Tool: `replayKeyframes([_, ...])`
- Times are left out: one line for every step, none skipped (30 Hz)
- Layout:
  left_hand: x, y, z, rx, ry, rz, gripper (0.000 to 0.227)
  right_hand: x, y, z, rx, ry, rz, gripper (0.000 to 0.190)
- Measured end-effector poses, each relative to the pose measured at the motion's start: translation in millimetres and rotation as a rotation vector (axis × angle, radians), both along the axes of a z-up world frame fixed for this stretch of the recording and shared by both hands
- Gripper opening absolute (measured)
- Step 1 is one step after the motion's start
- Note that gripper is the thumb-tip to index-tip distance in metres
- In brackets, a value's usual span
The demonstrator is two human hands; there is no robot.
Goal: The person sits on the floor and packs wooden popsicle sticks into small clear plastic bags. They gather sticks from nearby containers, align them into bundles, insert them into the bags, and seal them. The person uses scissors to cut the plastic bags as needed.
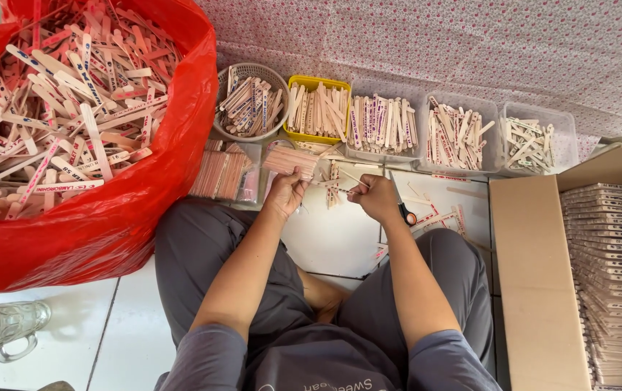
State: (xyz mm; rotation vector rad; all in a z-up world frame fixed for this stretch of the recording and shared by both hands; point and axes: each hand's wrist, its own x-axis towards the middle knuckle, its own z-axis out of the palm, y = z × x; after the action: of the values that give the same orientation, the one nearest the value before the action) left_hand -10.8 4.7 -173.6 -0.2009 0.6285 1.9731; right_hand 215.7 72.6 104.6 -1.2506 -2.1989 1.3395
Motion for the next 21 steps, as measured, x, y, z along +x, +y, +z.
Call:
replayKeyframes([0.3, -1.7, 8.5, 0.000, 0.001, 0.000, 0.046, 2.1, 3.7, -2.8, 0.000, 0.001, 0.000, 0.031])
replayKeyframes([0.5, -3.5, 17.0, 0.002, 0.002, 0.007, 0.047, 4.2, 7.3, -5.5, 0.027, -0.009, -0.021, 0.032])
replayKeyframes([1.7, -5.3, 25.2, 0.004, 0.002, 0.013, 0.047, 6.9, 10.8, -8.4, 0.053, -0.021, -0.043, 0.033])
replayKeyframes([1.9, -5.7, 28.8, 0.004, 0.001, 0.013, 0.047, 7.6, 13.0, -10.8, 0.053, -0.021, -0.043, 0.033])
replayKeyframes([2.8, -6.0, 32.3, 0.005, 0.007, 0.009, 0.047, 9.0, 15.2, -13.3, 0.049, -0.022, -0.066, 0.033])
replayKeyframes([3.8, -6.3, 35.9, 0.005, 0.012, 0.005, 0.048, 10.6, 17.4, -15.8, 0.045, -0.022, -0.088, 0.033])
replayKeyframes([2.8, -5.4, 29.0, 0.005, 0.013, 0.003, 0.048, 10.7, 18.0, -18.0, 0.045, -0.022, -0.090, 0.033])
replayKeyframes([1.8, -4.5, 22.1, 0.002, 0.015, -0.001, 0.048, 10.8, 18.6, -20.3, 0.044, -0.020, -0.089, 0.033])
replayKeyframes([1.1, -4.1, 15.0, -0.001, 0.017, -0.006, 0.049, 11.1, 18.8, -22.6, 0.043, -0.019, -0.087, 0.033])
replayKeyframes([2.2, -5.2, 15.7, -0.001, 0.017, -0.008, 0.049, 9.1, 15.2, -17.6, 0.043, -0.019, -0.090, 0.033])
replayKeyframes([2.7, -6.0, 16.5, -0.014, 0.027, -0.020, 0.049, 6.6, 12.1, -12.4, 0.025, -0.014, -0.051, 0.032])
replayKeyframes([3.2, -6.9, 17.4, -0.027, 0.036, -0.032, 0.050, 4.1, 8.7, -7.2, 0.008, -0.009, -0.013, 0.031])
replayKeyframes([3.8, -4.6, 12.1, -0.026, 0.036, -0.031, 0.050, 3.0, 7.6, -11.4, 0.008, -0.009, -0.012, 0.031])
replayKeyframes([4.3, -2.5, 6.9, -0.032, 0.055, -0.045, 0.050, 1.9, 6.4, -15.6, -0.005, 0.007, 0.020, 0.030])
replayKeyframes([4.7, -0.4, 1.5, -0.038, 0.074, -0.058, 0.051, 0.5, 5.1, -19.7, -0.019, 0.022, 0.053, 0.029])
replayKeyframes([5.2, 1.2, -2.1, -0.038, 0.073, -0.057, 0.051, -1.5, 3.8, -19.8, -0.018, 0.022, 0.054, 0.029])
replayKeyframes([6.4, 3.1, -6.0, -0.038, 0.074, -0.059, 0.051, -2.8, 2.5, -20.0, -0.031, 0.034, 0.063, 0.030])
replayKeyframes([7.7, 5.0, -9.8, -0.039, 0.075, -0.061, 0.052, -4.1, 1.2, -20.2, -0.043, 0.045, 0.073, 0.030])
replayKeyframes([12.1, 4.8, -7.4, -0.038, 0.075, -0.061, 0.052, -5.9, -0.6, -22.8, -0.042, 0.044, 0.072, 0.030])
replayKeyframes([16.5, 4.6, -4.8, -0.048, 0.085, -0.078, 0.052, -7.6, -2.4, -25.3, -0.032, 0.050, 0.076, 0.030])
replayKeyframes([20.2, 4.4, -1.9, -0.059, 0.096, -0.095, 0.052, -9.8, -4.0, -27.6, -0.021, 0.057, 0.079, 0.031])
